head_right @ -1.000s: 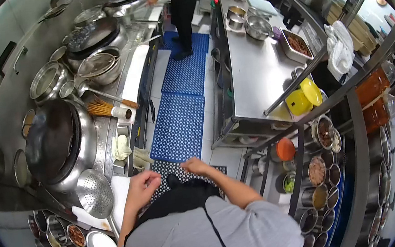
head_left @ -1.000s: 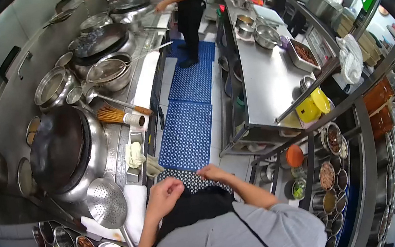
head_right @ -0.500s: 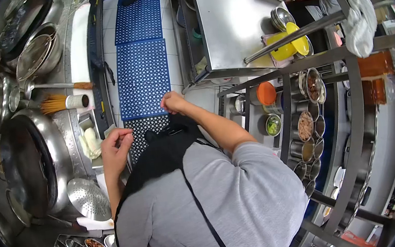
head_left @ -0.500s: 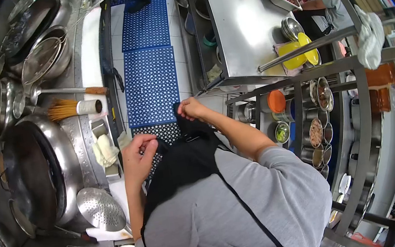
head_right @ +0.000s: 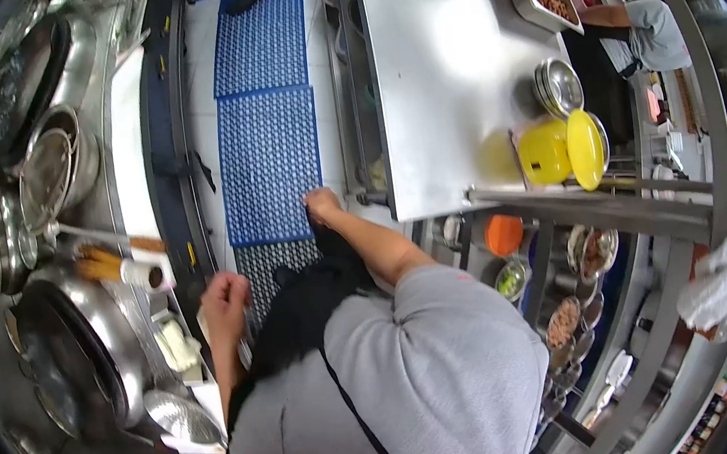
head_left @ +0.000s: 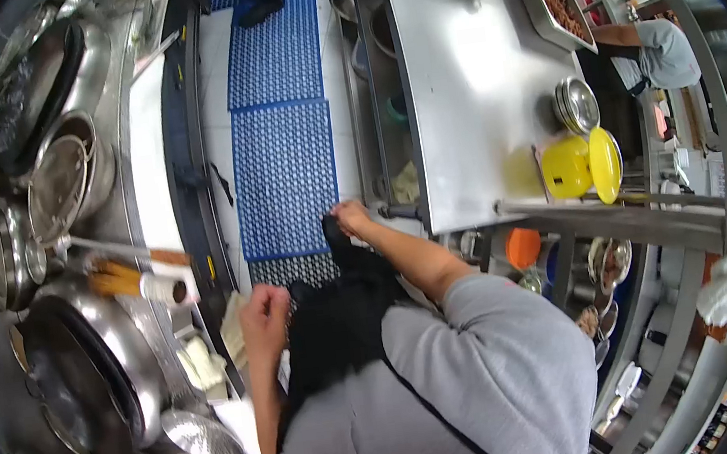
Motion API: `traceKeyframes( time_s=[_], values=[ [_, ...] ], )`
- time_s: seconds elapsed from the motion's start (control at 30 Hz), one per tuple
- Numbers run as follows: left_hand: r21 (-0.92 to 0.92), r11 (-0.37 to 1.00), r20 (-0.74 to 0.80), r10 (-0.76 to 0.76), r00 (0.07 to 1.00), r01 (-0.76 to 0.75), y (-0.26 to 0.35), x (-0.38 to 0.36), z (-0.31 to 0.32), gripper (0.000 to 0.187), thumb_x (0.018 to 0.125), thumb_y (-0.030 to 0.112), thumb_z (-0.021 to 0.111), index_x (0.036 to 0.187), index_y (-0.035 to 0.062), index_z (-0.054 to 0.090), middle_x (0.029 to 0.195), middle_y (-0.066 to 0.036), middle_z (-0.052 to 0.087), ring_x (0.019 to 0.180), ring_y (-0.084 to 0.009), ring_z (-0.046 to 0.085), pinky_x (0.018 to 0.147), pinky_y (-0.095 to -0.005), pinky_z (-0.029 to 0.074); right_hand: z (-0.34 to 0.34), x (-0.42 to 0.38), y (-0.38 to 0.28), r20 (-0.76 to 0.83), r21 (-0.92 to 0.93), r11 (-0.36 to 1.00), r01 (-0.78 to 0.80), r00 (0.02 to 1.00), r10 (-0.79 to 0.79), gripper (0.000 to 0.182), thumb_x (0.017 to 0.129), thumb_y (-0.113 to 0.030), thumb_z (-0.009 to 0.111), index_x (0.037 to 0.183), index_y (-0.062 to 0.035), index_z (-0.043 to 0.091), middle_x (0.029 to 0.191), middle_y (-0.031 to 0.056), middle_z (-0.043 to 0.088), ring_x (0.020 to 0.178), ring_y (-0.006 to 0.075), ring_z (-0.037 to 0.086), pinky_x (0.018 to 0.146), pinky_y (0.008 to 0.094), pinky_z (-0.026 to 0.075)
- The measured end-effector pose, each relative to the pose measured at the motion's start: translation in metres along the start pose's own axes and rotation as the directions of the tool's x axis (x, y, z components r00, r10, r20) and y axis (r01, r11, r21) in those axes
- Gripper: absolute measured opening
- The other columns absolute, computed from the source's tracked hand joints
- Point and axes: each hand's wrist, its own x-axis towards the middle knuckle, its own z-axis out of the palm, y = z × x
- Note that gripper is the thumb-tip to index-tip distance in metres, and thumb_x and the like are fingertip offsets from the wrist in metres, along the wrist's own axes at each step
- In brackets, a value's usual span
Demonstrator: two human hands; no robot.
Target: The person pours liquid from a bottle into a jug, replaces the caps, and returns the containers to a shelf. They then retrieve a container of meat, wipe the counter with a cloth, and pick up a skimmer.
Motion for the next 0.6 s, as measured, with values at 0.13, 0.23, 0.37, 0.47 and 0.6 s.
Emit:
traceKeyframes(
  time_s=[0.13, 0.23, 0.37, 0.47, 0.6],
  values=[
    [-0.001, 0.995, 0.123, -0.102, 0.987, 0.103, -0.033, 0.023, 0.021, 0.031, 0.098, 0.024, 0.062, 0.075, 0.0024, 0.059, 0.06, 0.0, 0.055, 0.057, -0.0071, 0.051, 0.052, -0.0267, 0.039, -0.045, 0.08, 0.028, -0.557, -0.449, 0.831, -0.329, 0.83, 0.028, 0.042, 0.09, -0.033, 0.059, 0.128, -0.0163, 0.063, 0.128, 0.0241, 0.061, 0.116, 0.0379, 0.062, 0.097, 0.0509, 0.049],
    [0.014, 0.987, 0.187, -0.159, 0.969, 0.159, -0.053, 0.028, 0.034, 0.031, 0.097, 0.026, 0.064, 0.076, 0.0036, 0.06, 0.059, -0.001, 0.055, 0.055, -0.0078, 0.052, 0.051, -0.0271, 0.04, -0.082, 0.066, 0.005, -0.663, -0.133, 0.886, -0.444, 0.705, 0.254, 0.062, 0.087, -0.025, 0.063, 0.146, -0.0181, 0.043, 0.153, 0.0175, 0.037, 0.134, 0.0414, 0.045, 0.104, 0.0539, 0.044],
    [0.078, 0.971, 0.235, -0.238, 0.942, 0.225, -0.102, 0.023, 0.035, 0.029, 0.096, 0.027, 0.064, 0.079, 0.0038, 0.062, 0.064, -0.001, 0.06, 0.056, -0.0084, 0.055, 0.051, -0.0271, 0.042, -0.092, 0.121, 0.041, -0.737, -0.096, 0.862, -0.498, 0.618, 0.275, 0.065, 0.091, -0.021, 0.059, 0.15, -0.0149, 0.034, 0.151, 0.0157, 0.042, 0.135, 0.0424, 0.043, 0.109, 0.0517, 0.042],
    [-0.012, 0.953, 0.243, -0.292, 0.925, 0.304, -0.119, 0.025, 0.031, 0.027, 0.096, 0.026, 0.064, 0.082, 0.0033, 0.063, 0.066, -0.002, 0.062, 0.057, -0.0089, 0.056, 0.052, -0.0262, 0.044, -0.097, 0.155, 0.085, -0.572, -0.117, 0.955, -0.272, 0.804, 0.159, 0.053, 0.091, -0.026, 0.062, 0.139, -0.0093, 0.045, 0.14, 0.0178, 0.051, 0.129, 0.0396, 0.05, 0.103, 0.047, 0.046],
    [-0.248, 0.863, 0.204, -0.396, 0.895, 0.439, -0.155, 0.037, 0.046, 0.024, 0.097, 0.025, 0.063, 0.09, 0.002, 0.065, 0.074, -0.004, 0.065, 0.059, -0.0094, 0.057, 0.054, -0.025, 0.047, -0.048, 0.118, 0.063, -0.498, -0.313, 0.949, 0.026, 0.847, -0.188, 0.055, 0.083, -0.042, 0.074, 0.117, -0.0001, 0.064, 0.112, 0.0251, 0.068, 0.104, 0.0394, 0.067, 0.085, 0.0454, 0.054]
  ],
)
